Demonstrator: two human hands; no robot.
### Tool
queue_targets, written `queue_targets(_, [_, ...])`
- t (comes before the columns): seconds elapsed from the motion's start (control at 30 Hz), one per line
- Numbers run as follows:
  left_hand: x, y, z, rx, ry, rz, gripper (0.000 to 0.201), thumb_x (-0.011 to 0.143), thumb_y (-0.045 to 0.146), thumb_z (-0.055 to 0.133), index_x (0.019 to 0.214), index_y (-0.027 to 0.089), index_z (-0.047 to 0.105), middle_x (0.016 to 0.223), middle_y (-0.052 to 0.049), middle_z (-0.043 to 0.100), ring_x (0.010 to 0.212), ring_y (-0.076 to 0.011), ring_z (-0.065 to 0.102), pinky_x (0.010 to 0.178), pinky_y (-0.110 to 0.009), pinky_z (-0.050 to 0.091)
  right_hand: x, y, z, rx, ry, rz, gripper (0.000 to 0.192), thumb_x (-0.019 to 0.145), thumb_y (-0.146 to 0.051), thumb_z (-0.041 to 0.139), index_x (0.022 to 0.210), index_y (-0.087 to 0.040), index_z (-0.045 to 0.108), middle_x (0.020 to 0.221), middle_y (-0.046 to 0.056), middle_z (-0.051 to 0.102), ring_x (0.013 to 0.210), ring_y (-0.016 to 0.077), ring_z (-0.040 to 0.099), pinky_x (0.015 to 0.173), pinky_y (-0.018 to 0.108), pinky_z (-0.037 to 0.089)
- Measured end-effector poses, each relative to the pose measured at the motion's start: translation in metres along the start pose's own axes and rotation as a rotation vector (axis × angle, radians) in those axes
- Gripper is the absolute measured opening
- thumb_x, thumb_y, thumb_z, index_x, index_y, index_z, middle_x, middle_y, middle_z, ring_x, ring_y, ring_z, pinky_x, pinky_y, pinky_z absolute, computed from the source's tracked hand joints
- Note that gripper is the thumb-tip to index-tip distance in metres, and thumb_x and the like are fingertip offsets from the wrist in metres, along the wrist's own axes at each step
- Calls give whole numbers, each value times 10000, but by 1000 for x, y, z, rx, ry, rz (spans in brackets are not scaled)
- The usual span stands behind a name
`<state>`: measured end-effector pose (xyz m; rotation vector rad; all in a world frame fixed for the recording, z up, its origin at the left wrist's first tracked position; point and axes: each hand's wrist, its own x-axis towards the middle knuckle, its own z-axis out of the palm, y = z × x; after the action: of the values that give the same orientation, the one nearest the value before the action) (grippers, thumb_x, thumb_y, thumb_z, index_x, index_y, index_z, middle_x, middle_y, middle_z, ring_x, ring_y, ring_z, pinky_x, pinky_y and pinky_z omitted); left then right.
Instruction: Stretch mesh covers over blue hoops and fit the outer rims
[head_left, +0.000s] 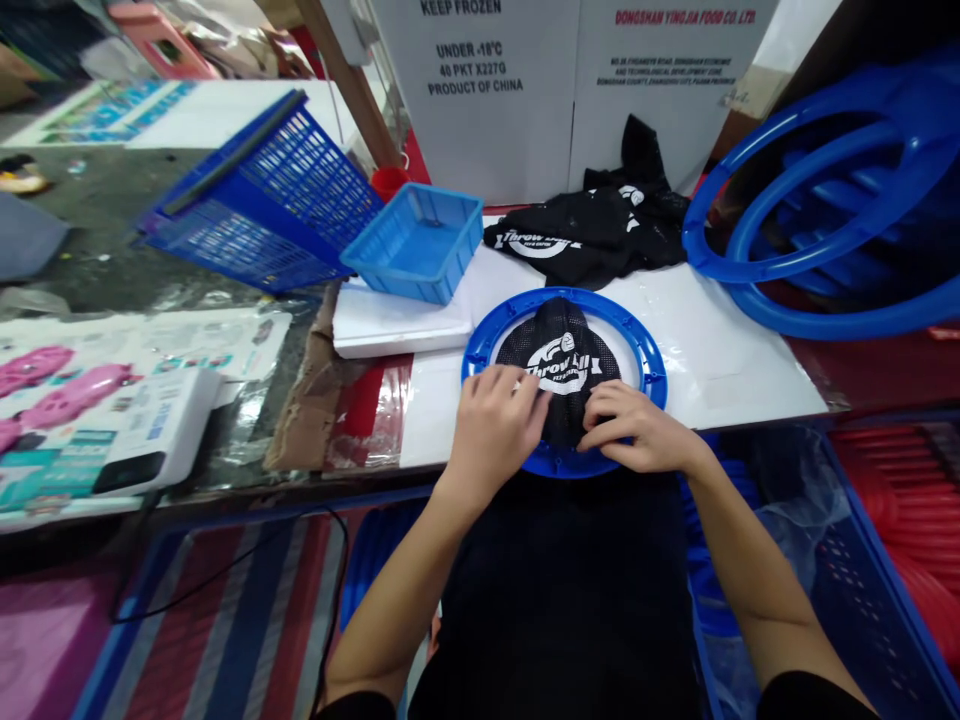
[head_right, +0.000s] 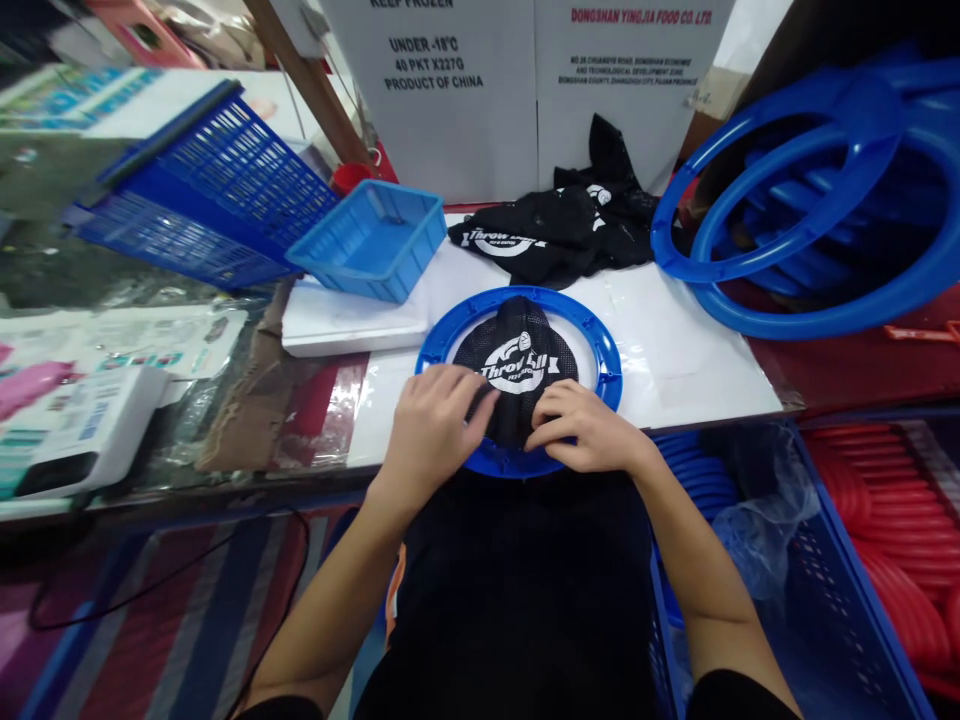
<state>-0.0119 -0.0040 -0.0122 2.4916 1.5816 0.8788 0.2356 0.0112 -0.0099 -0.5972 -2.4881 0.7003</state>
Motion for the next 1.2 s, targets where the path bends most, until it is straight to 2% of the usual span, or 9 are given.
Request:
queue_targets(0.1, [7, -2, 8, 235, -19, -214, 207, 1005, 358, 641, 1044, 159, 678, 1217, -232, 646, 1112, -406, 614, 858, -524, 558, -1, -1, 4, -17, 47, 20, 303, 912, -61, 566, 966, -249, 798, 912, 36, 688, 905, 202, 628, 908, 416, 474])
queue_targets(0.17, [10, -5, 12, 275, -125, -238, 218, 987, 342, 661, 1107, 159, 676, 1292, -249, 603, 1121, -418, 619, 859, -536, 564, -3, -7, 5, -56, 56, 51, 294, 923, -55, 567, 986, -235, 791, 935, 50, 698, 908, 203, 639, 876, 394, 488])
queue_targets(0.37, [34, -42, 18, -17, -317, 4, 308, 935, 181, 673, 1242, 197, 683, 1457, -209, 537, 1273, -396, 621, 1046, -598, 529, -6, -31, -13, -178, -133, -18, 304, 993, -76, 545, 1189, -186, 749, 948, 79, 746, 903, 206, 662, 879, 380, 552])
queue_targets(0.47, [63, -67, 19, -250, -440, 223, 295, 867, 111, 678, 1134, 221, 736, 1449, -135, 562, 1275, -319, 643, 1106, -497, 530, 4, -7, -35, -189, 23, 7, 293, 1015, -106, 548, 1192, -212, 757, 1035, 96, 754, 997, 219, 680, 909, 384, 570])
queue_targets(0.6, [107, -76, 22, -337, -603, 376, 338, 815, 20, 569, 1004, 221, 764, 1310, -83, 634, 1162, -227, 683, 1051, -364, 547, 25, 58, -52, -338, 162, 104, 148, 984, -194, 659, 1024, -223, 799, 1139, 132, 715, 1104, 283, 660, 986, 504, 561])
queue_targets(0.73, [131, -64, 26, -266, -610, 401, 171, 902, 190, 632, 966, 205, 790, 1163, -88, 675, 998, -235, 697, 955, -371, 555, 38, 98, -39, -209, 173, 176, 52, 942, -243, 738, 926, -196, 752, 1306, 152, 670, 1242, 284, 637, 1071, 501, 543])
queue_targets(0.93, [119, -61, 39, -148, -525, 510, 308, 896, 384, 792, 1140, 196, 779, 1301, -144, 663, 1196, -341, 649, 1028, -471, 526, 37, 106, -32, -130, 197, 169, 79, 977, -255, 682, 956, -200, 734, 1247, 132, 691, 1206, 259, 651, 1078, 471, 537])
queue_targets(1.07, [114, -62, 46, -113, -468, 457, 220, 931, 336, 766, 1085, 180, 739, 1441, -163, 599, 1315, -365, 597, 1107, -521, 488, 51, 123, -49, -48, 78, 180, 168, 955, -158, 615, 939, -211, 774, 1272, 111, 685, 1221, 249, 658, 1110, 456, 525])
queue_targets(1.2, [118, -67, 45, -153, -454, 360, 61, 938, 232, 713, 971, 181, 711, 1428, -151, 591, 1261, -338, 630, 1073, -477, 520, 63, 131, -55, -3, 19, 214, 217, 966, -184, 601, 1021, -229, 806, 1346, 104, 652, 1268, 256, 647, 1152, 459, 505])
